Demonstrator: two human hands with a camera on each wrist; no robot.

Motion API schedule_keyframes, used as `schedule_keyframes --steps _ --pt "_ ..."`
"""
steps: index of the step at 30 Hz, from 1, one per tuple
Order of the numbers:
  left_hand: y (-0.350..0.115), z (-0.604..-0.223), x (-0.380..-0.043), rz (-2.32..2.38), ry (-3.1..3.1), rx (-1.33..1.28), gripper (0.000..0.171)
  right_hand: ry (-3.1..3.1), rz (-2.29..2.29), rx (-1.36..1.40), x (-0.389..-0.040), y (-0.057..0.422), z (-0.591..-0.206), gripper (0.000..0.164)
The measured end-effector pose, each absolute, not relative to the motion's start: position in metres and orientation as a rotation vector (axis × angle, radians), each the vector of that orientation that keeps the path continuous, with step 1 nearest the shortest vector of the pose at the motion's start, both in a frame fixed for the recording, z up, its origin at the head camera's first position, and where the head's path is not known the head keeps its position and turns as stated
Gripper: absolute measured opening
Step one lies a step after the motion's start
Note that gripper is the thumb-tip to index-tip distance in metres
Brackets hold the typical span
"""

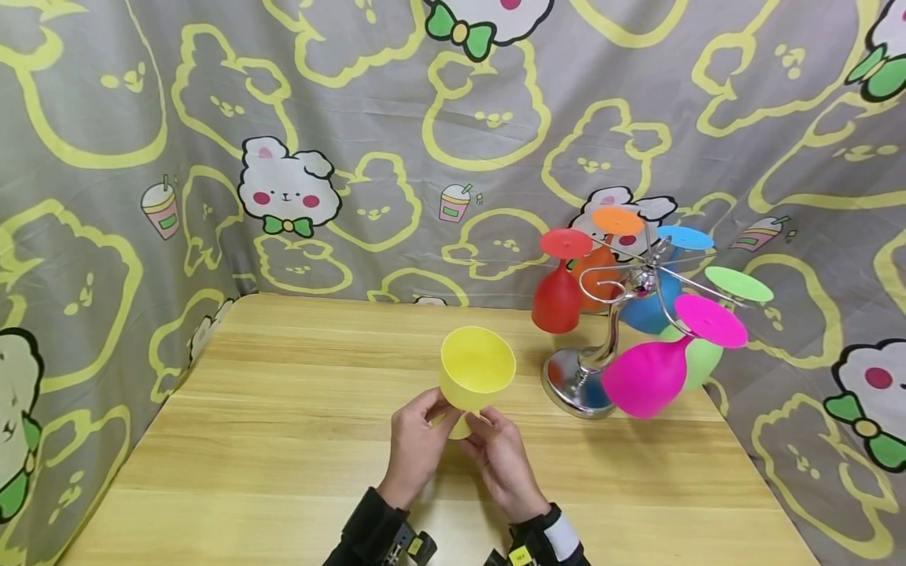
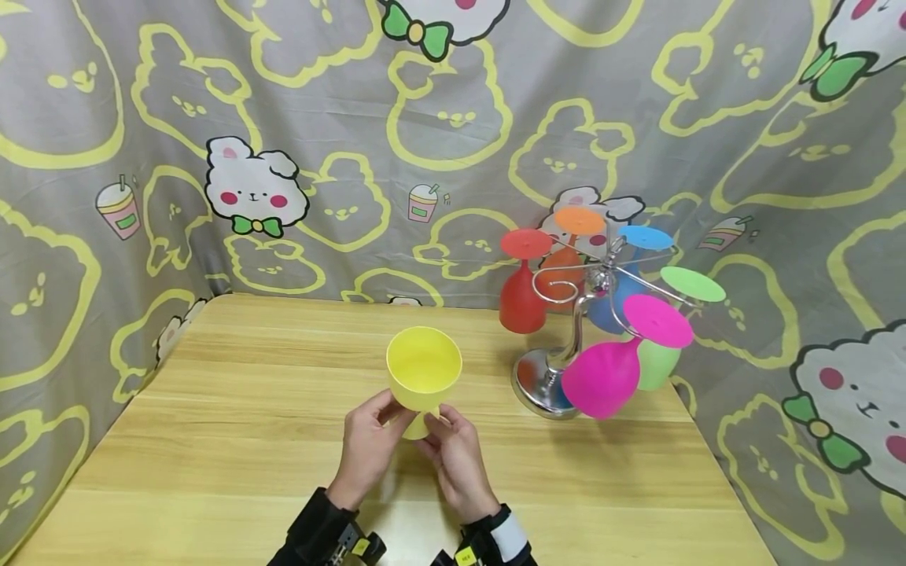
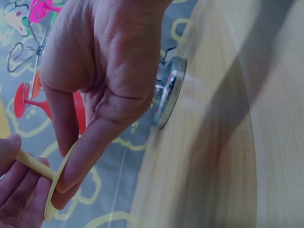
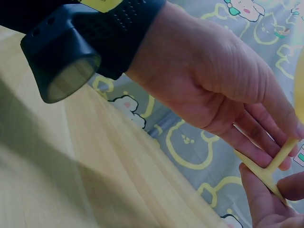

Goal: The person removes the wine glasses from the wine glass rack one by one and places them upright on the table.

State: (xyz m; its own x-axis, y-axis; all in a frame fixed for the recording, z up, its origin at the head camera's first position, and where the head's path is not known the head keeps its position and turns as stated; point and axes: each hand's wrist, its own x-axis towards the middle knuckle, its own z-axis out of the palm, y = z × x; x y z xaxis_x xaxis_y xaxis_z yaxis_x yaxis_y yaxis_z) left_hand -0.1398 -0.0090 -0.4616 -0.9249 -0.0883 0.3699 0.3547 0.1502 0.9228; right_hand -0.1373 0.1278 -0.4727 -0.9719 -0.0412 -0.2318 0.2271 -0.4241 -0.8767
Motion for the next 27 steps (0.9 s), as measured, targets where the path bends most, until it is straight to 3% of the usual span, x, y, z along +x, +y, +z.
schedule_keyframes --steps 14,22,27 --pt "-0.009 -0.461 -0.139 -1.82 -2.113 -0.212 0.019 1.587 -2.489 0.2 -0.136 0.129 -0.476 0.017" --pt "-0.016 -0.46 -0.141 -1.819 -2.093 -0.191 0.018 1.73 -2.358 0.179 -0.136 0.139 -0.472 0.047" --pt "-0.026 -0.46 -0.149 -1.764 -2.083 -0.153 0.019 1.9 -2.273 0.116 -0.135 0.147 -0.464 0.05"
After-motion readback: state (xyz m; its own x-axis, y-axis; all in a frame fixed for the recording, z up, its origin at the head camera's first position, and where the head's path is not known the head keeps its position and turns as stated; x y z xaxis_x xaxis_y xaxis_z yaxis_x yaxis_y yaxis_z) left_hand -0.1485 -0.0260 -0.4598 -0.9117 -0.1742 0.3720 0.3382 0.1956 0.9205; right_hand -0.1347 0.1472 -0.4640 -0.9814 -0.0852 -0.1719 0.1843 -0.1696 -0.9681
